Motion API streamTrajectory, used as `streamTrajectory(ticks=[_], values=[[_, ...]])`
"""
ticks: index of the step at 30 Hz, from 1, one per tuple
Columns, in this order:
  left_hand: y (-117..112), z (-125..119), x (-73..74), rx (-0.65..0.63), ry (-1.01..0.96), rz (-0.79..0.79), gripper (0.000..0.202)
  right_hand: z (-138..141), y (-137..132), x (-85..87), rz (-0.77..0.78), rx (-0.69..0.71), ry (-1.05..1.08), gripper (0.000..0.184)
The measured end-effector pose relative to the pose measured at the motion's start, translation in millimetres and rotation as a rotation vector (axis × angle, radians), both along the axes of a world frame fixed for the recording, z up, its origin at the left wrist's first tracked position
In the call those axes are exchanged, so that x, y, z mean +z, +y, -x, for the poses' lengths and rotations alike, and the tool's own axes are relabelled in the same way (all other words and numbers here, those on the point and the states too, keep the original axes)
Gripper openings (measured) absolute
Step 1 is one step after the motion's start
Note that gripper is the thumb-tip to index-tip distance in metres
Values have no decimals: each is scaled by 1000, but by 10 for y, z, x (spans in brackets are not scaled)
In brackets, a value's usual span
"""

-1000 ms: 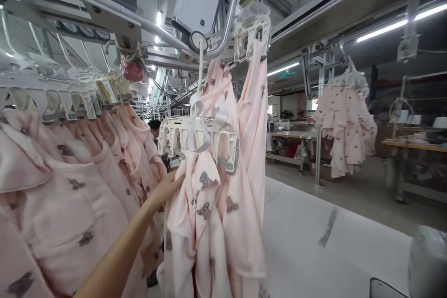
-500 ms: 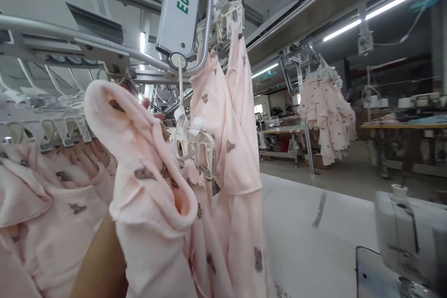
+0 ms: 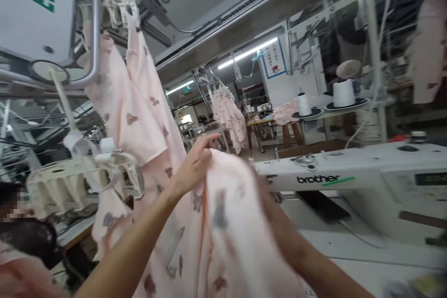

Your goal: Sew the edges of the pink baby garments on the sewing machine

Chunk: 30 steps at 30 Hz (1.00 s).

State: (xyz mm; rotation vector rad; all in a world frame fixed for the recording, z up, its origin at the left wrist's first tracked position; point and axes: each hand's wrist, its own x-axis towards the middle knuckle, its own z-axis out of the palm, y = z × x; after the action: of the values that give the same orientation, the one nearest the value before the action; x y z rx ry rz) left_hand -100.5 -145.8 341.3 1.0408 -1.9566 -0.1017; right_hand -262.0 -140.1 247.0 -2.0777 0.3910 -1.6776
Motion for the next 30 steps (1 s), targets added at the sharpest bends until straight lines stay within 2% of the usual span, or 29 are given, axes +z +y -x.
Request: streamTrajectory(ticks=[2,5,7,9,10,12,14,15,17,18,21,23,25,26,28,30], values=[[-135,41,-199,-79,140,-63,56,-85,94,-131,110,-21,96,69],[-197,48,-425,-162,423,-72,42,-159,130,-380,305,7,163,69],[-173,36,-501,-175,540,-20,41,-161,83,-488,237,-3,63,63],[-128,30,-525,-203,548,26,43,-161,7,-515,27,-75,-55,56],[-102,31,-524,-214,530,45,43,-171,-32,-503,-84,-79,-73,53],[-36,30,-515,-190,447,85,42,-208,-103,-456,-250,36,-24,39],[60,23,-532,-43,307,145,38,-245,-161,-410,-339,123,19,17],[122,23,-561,66,253,177,34,-251,-187,-389,-346,93,9,17],[264,55,-669,249,194,172,31,-220,-233,-334,-260,-87,-30,21],[334,96,-739,291,171,109,37,-182,-254,-290,-179,-184,-32,19],[484,323,-889,279,47,-197,57,4,-305,-66,30,-394,-35,19],[510,484,-830,218,55,-254,50,179,-315,151,102,-470,-98,22],[493,543,-621,88,175,-248,39,390,-279,390,142,-476,-206,21],[479,511,-486,11,237,-256,35,504,-238,507,130,-436,-226,19],[463,327,-240,-91,327,-303,34,718,-111,700,28,-241,-90,14],[473,60,-128,-108,370,-332,38,867,33,781,-159,81,285,14]])
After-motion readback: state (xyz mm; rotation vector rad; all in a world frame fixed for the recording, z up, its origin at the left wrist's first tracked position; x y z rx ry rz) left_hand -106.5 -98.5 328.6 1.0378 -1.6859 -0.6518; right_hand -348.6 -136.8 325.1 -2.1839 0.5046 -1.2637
